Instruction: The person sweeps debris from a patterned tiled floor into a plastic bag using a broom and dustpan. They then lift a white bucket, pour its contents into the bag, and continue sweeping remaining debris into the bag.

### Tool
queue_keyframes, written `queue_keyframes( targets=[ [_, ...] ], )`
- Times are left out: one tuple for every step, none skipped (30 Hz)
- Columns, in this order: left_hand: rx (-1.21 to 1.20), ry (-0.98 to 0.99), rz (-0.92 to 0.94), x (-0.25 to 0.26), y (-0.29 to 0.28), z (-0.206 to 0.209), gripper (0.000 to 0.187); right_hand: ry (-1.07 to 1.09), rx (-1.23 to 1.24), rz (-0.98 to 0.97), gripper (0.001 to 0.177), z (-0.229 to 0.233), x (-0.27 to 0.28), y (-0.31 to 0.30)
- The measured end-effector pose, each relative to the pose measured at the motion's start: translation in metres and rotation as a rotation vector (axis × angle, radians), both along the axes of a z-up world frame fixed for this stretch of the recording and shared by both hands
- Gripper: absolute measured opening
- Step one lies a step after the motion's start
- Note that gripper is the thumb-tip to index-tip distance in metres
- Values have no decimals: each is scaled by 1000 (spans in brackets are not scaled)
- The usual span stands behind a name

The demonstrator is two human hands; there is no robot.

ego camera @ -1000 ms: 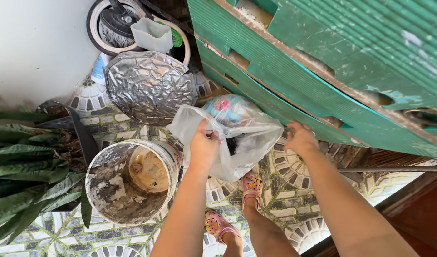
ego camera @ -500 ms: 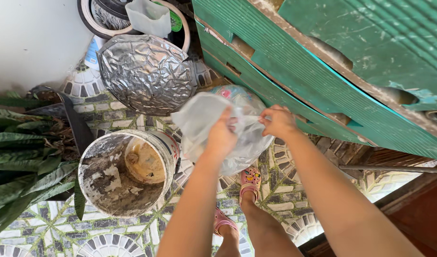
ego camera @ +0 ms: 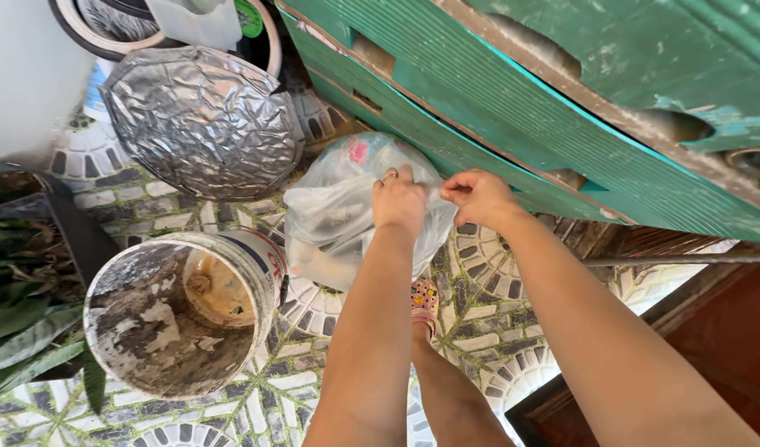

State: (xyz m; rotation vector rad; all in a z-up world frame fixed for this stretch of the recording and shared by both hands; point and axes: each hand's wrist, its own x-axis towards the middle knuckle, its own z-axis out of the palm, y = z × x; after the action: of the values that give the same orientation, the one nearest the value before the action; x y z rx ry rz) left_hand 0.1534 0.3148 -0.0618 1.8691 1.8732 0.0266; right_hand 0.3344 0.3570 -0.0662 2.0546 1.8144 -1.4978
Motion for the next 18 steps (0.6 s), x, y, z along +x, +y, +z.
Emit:
queue_keyframes(
  targets=[
    [6,20,-10,2,2,-8,18,31,-59,-70,31,-7,6,-1],
    [10,42,-22,1,2,-16,19,119,2,-156,37,-16,13,-7],
    [14,63,-34,0,0,-24,20,207,64,-242,43,-24,22,-16],
    [34,33,4,-1,0,-29,20,295,130,-326,49,-33,31,-24],
    [54,4,41,-4,-1,-34,21,205,41,-391,58,-41,40,-41],
    [79,-23,79,-8,0,-36,22,118,-45,-453,68,-49,46,-61],
    [95,-44,99,-11,1,-36,20,106,-234,-463,69,-58,46,-81],
    [106,-60,119,-15,-2,-35,19,96,-430,-467,71,-69,39,-105],
    [117,-76,140,-19,-4,-32,17,126,-502,-499,72,-80,30,-125],
    [129,-71,141,-21,-6,-29,16,151,-571,-529,74,-90,22,-140],
    [141,-67,142,-23,-7,-25,15,214,-594,-612,75,-99,14,-149],
    [153,-61,142,-25,-7,-20,15,278,-616,-696,77,-109,5,-155],
    [158,-26,127,-28,-6,-16,15,342,-637,-780,79,-117,-2,-157],
    [157,8,115,-28,-7,-13,15,385,-636,-810,70,-124,-6,-157],
    [156,43,102,-29,-8,-10,15,428,-634,-840,60,-130,-9,-154],
    [162,29,115,-29,-13,-8,17,468,-636,-872,51,-134,-9,-155],
    [167,16,127,-29,-18,-5,19,512,-624,-869,47,-134,-7,-156],
    [183,3,136,-28,-17,-3,22,562,-602,-866,43,-134,-4,-151]
  ],
)
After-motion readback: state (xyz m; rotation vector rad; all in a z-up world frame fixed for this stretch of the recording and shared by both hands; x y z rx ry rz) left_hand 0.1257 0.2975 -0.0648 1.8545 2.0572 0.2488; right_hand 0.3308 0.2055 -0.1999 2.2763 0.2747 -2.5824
